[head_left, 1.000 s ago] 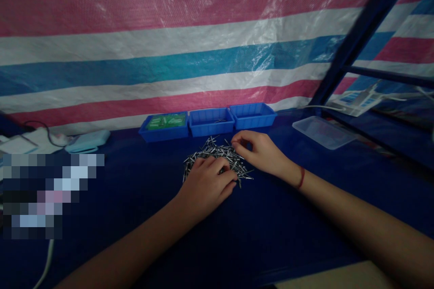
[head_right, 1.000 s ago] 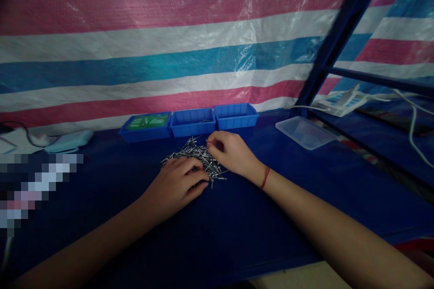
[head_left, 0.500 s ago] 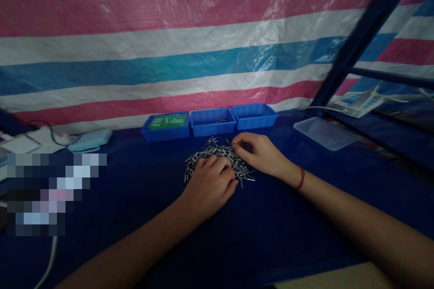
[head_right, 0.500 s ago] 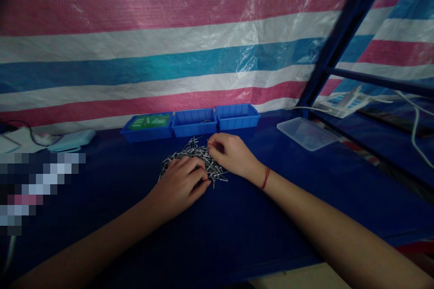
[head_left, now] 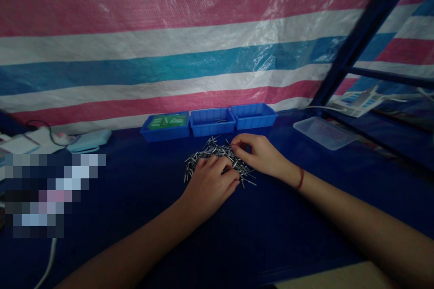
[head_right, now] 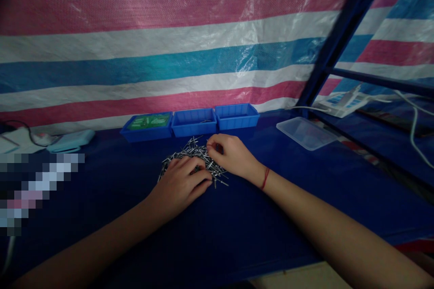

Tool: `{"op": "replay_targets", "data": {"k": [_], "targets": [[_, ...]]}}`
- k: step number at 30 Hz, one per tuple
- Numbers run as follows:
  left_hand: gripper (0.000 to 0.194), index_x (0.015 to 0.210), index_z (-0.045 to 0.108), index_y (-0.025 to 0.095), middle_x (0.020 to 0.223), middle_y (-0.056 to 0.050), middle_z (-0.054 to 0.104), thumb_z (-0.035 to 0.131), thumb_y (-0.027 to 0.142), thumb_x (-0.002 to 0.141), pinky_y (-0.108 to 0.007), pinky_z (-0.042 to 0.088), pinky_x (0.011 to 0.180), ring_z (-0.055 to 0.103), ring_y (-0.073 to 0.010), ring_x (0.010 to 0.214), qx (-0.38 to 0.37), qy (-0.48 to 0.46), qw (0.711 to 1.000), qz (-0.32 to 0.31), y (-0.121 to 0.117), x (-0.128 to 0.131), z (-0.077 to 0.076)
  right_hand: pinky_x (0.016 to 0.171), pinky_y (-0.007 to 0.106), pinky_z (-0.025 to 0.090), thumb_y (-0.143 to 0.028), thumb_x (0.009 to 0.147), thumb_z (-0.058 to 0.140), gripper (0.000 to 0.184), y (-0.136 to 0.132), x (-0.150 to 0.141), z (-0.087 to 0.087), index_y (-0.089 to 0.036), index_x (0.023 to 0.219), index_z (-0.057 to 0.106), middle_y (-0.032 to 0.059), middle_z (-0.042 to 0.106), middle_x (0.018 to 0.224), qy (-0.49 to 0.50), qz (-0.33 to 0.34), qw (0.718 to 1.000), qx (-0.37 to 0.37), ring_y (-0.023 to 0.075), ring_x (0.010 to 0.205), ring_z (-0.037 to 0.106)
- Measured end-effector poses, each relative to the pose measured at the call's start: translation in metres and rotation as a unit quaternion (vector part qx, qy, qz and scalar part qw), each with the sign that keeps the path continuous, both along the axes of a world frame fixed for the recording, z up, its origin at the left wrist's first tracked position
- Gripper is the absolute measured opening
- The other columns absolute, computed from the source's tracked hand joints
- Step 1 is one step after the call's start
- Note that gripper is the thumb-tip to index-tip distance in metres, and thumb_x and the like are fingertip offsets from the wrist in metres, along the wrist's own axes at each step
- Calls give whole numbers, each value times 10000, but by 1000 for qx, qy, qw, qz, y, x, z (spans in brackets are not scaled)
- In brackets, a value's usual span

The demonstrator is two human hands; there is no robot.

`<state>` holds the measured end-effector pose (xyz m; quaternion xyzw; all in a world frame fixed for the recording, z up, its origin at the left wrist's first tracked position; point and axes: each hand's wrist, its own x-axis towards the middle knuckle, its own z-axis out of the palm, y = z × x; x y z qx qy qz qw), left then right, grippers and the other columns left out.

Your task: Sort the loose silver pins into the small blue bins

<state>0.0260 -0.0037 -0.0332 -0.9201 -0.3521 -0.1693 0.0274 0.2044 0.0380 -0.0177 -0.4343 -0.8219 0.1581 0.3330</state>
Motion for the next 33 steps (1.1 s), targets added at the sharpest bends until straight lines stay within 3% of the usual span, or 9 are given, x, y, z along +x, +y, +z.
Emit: {"op": "replay_targets", "data": {"k": [5, 8, 13, 18, 21, 24, 28, 33], "targets": [[113, 844, 609, 189, 943, -29, 579, 502, 205, 878, -372, 354, 761, 507, -203, 885, 13, 5, 1000, -13, -1, 0, 4, 609, 246, 412, -156, 802, 483, 148, -2, 0, 2, -158, 806, 631, 17, 652, 747, 1, -3, 1000, 1, 123, 639, 562], [107, 834, 596, 184, 931, -28, 571, 497, 192, 876, -361, 368, 772, 521, -191, 883, -11, -46, 999, -21, -2, -2, 10, 607, 246, 410, -172, 807, 486, 143, -2, 2, 3, -159, 797, 628, 13, 645, 731, 15, -3, 1000, -2, 123, 643, 558], [98, 909, 563, 194, 941, -27, 548, 465, 192, 902, -325, 391, 781, 529, -159, 875, -33, -160, 986, -16, -2, -14, 19, 563, 241, 391, -256, 839, 472, 202, -5, 1, 8, -153, 749, 621, 7, 609, 683, 81, 11, 992, -98, 107, 601, 513], [112, 937, 554, 197, 917, -34, 562, 445, 212, 917, -326, 393, 725, 528, -164, 818, 59, -156, 986, -9, 1, -21, 17, 468, 208, 335, -294, 829, 515, 197, -16, -6, 16, -157, 725, 611, -8, 581, 657, 191, 72, 939, -277, 66, 508, 441], [109, 933, 552, 202, 899, -31, 568, 445, 212, 918, -326, 398, 713, 532, -161, 798, 78, -162, 984, -18, 1, -20, 14, 436, 195, 309, -314, 804, 575, 173, -21, -9, 19, -158, 735, 604, -22, 561, 633, 250, 92, 905, -332, 54, 484, 419], [60, 926, 535, 198, 869, -21, 555, 489, 216, 892, -306, 425, 710, 531, -148, 785, 12, -227, 974, 7, 1, -18, 14, 450, 197, 328, -292, 798, 598, 138, -24, -11, 20, -159, 761, 611, -40, 540, 598, 271, 99, 904, -315, 53, 481, 421], [91, 947, 560, 203, 814, 3, 531, 528, 237, 870, -258, 428, 633, 516, -119, 706, -104, -290, 951, 41, -1, -16, 16, 606, 230, 432, -249, 808, 592, 100, -28, -12, 22, -164, 834, 639, -8, 626, 727, 273, 123, 924, -238, 84, 636, 545], [125, 847, 604, 186, 718, 18, 509, 497, 235, 890, -243, 397, 589, 494, -107, 649, -156, -327, 931, 46, -3, -13, 17, 637, 260, 462, -268, 785, 625, 137, -34, -16, 18, -180, 889, 635, 13, 651, 802, 291, 127, 923, -216, 112, 698, 583]]}}
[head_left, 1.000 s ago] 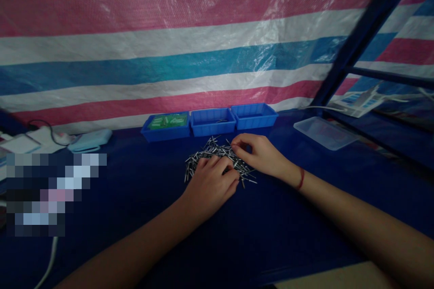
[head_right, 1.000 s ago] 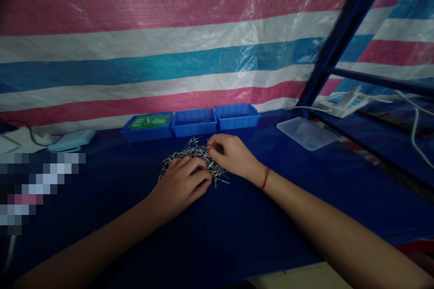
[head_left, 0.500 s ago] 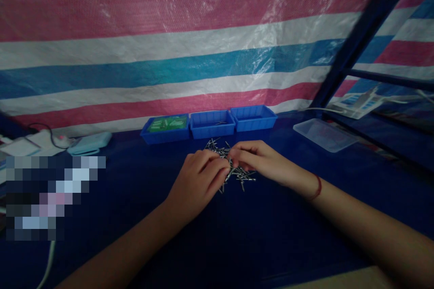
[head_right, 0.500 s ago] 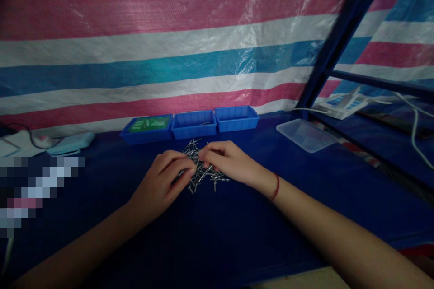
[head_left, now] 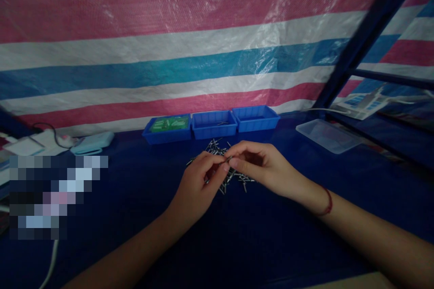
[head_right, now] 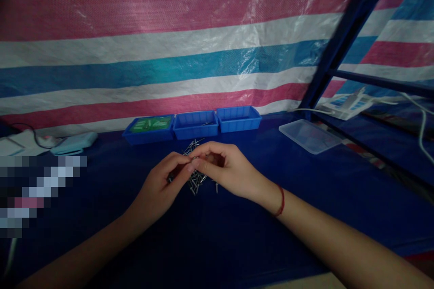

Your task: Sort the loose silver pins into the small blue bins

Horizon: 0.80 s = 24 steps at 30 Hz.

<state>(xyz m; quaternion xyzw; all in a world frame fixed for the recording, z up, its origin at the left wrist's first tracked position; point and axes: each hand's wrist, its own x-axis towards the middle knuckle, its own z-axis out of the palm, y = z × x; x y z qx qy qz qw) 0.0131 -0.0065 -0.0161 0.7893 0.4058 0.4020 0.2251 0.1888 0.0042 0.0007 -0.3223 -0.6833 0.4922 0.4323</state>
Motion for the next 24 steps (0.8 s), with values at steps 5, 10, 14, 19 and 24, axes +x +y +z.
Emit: {"op": "replay_targets", "data": {"k": [5, 10, 14, 19, 24], "targets": [[120, 841, 613, 189, 700, 21, 515, 522, 261, 872, -235, 391, 560, 484, -102, 615, -15, -18, 1000, 3, -1, 2, 0, 581, 246, 448, -276, 767, 643, 110, -3, -5, -3, -181, 819, 626, -6, 621, 720, 2, -37, 999, 13, 104, 627, 557], [104, 811, 596, 181, 661, 32, 492, 530, 247, 856, -217, 368, 518, 450, -92, 563, -8, -34, 999, 6, -2, 2, -2, 588, 257, 440, -291, 792, 621, 132, -3, -5, -5, -186, 862, 658, 19, 614, 786, -41, -77, 993, 75, 115, 665, 550], [90, 808, 599, 180, 668, 32, 489, 536, 228, 849, -213, 367, 525, 450, -90, 565, 0, -35, 999, 19, -2, 3, -2, 548, 254, 413, -308, 788, 627, 139, -3, -4, -7, -176, 830, 643, 11, 586, 745, -56, -100, 989, 93, 106, 621, 519], [68, 875, 602, 193, 685, 34, 496, 548, 223, 847, -208, 369, 529, 466, -89, 575, 11, -47, 998, 46, -2, 3, -4, 524, 252, 392, -278, 818, 587, 133, -4, -4, -7, -175, 889, 631, 12, 563, 763, -59, -97, 987, 115, 100, 607, 500], [47, 866, 600, 198, 695, 36, 476, 562, 198, 838, -200, 370, 533, 462, -85, 587, 70, -52, 994, 65, -2, 1, -3, 511, 243, 388, -257, 834, 569, 118, -4, -5, -11, -178, 913, 608, -1, 548, 746, -79, -91, 985, 122, 91, 586, 481]]}}
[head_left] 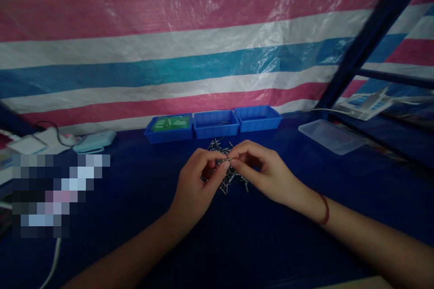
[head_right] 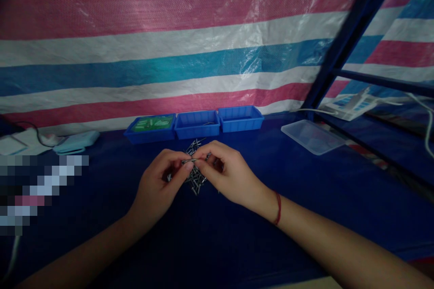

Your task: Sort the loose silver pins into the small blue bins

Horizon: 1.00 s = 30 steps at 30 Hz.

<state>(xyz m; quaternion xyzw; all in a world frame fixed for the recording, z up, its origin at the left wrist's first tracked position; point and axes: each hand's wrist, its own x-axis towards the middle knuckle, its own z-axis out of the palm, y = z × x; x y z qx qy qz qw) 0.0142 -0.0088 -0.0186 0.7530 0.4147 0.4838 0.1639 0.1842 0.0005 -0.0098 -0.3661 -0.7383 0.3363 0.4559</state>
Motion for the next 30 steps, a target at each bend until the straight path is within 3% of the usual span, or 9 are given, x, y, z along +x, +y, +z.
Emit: {"op": "replay_targets", "data": {"k": [7, 10, 12, 16, 18, 22, 25, 30], "targets": [[80, 767, 546, 179, 664, 40, 476, 566, 227, 828, -207, 373, 530, 454, -82, 561, 1, 15, 1000, 1, -2, -1, 5, 609, 258, 438, -240, 883, 500, 134, -1, -2, 0, -167, 877, 613, 28, 589, 829, -29, 47, 998, 27, 112, 710, 547], [74, 854, 535, 183, 671, 40, 500, 542, 255, 838, -209, 388, 531, 471, -85, 561, -36, 16, 999, 3, 1, -2, 7, 616, 260, 440, -253, 899, 464, 180, 6, 0, 6, -163, 831, 604, 25, 590, 793, -55, 8, 996, 64, 114, 695, 543], [128, 945, 520, 185, 672, 42, 514, 523, 271, 850, -212, 395, 532, 479, -88, 556, -44, 22, 999, 10, 4, -6, 7, 640, 271, 439, -250, 887, 478, 174, 21, 2, 10, -160, 811, 606, 28, 600, 780, -82, -68, 987, 118, 123, 699, 547], [165, 1002, 523, 179, 698, 26, 560, 496, 273, 869, -232, 410, 567, 506, -99, 579, -29, 80, 996, 15, 15, -16, 4, 688, 301, 442, -219, 866, 482, 166, 71, 0, 18, -150, 823, 626, 56, 636, 812, -181, -198, 940, 212, 154, 717, 568], [151, 984, 546, 179, 735, 10, 583, 491, 260, 869, -252, 418, 602, 530, -112, 620, -15, 131, 991, 6, 20, -22, 2, 735, 329, 443, -211, 877, 437, 206, 98, -4, 20, -143, 847, 629, 81, 637, 835, -254, -228, 911, 232, 182, 766, 576], [118, 892, 584, 183, 795, -13, 600, 476, 182, 845, -308, 407, 694, 551, -155, 745, 21, 239, 970, -35, 28, -31, 1, 794, 384, 438, -216, 852, 454, 209, 128, -12, 15, -116, 885, 634, 139, 634, 908, -281, -228, 904, 228, 246, 866, 581], [132, 858, 595, 191, 868, -20, 604, 491, 132, 804, -323, 387, 728, 540, -168, 803, 40, 287, 952, -100, 29, -34, 5, 814, 393, 437, -234, 843, 460, 237, 119, -11, 10, -103, 966, 614, 146, 628, 935, -287, -224, 904, 224, 253, 890, 577], [140, 899, 636, 228, 933, -26, 583, 529, 189, 818, -327, 366, 753, 521, -174, 848, 50, 348, 916, -192, 23, -33, 8, 728, 339, 463, -227, 820, 488, 227, 71, 4, 2, -121, 987, 601, 99, 628, 916, -269, -176, 928, 187, 185, 757, 573]]}}
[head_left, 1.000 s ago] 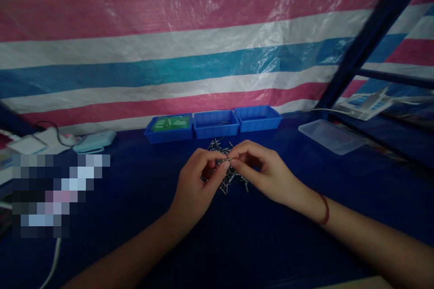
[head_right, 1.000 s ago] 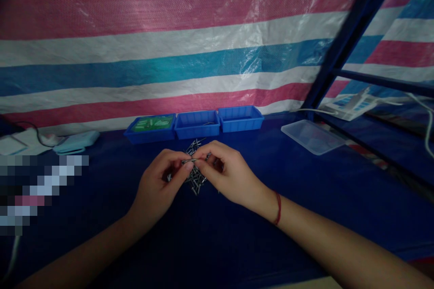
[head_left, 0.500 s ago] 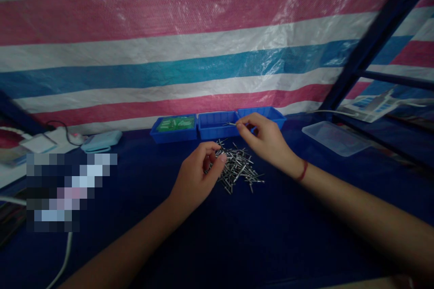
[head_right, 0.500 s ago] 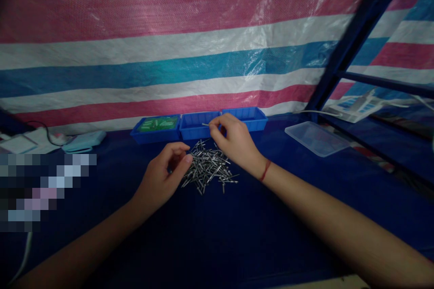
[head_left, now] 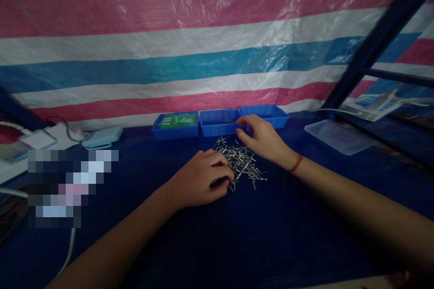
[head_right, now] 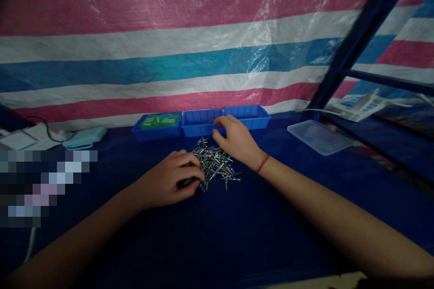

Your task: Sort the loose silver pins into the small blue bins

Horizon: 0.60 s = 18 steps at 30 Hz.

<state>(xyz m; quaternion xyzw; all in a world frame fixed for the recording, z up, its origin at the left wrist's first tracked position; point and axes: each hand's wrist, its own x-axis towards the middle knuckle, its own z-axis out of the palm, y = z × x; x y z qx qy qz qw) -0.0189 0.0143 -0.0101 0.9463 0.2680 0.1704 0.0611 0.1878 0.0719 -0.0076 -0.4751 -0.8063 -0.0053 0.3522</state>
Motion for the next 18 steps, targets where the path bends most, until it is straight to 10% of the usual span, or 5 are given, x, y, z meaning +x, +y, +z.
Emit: {"op": "replay_targets", "data": {"k": [18], "targets": [[135, 809, 610, 191, 939, -32, 579, 512, 261, 869, -329, 343, 726, 526, -183, 863, 35, 70, 997, 23, -4, 6, 3, 716, 316, 478, -218, 814, 511, 169, -42, 15, -7, -147, 928, 614, 62, 632, 881, 65, 71, 991, -90, 148, 731, 588]]}}
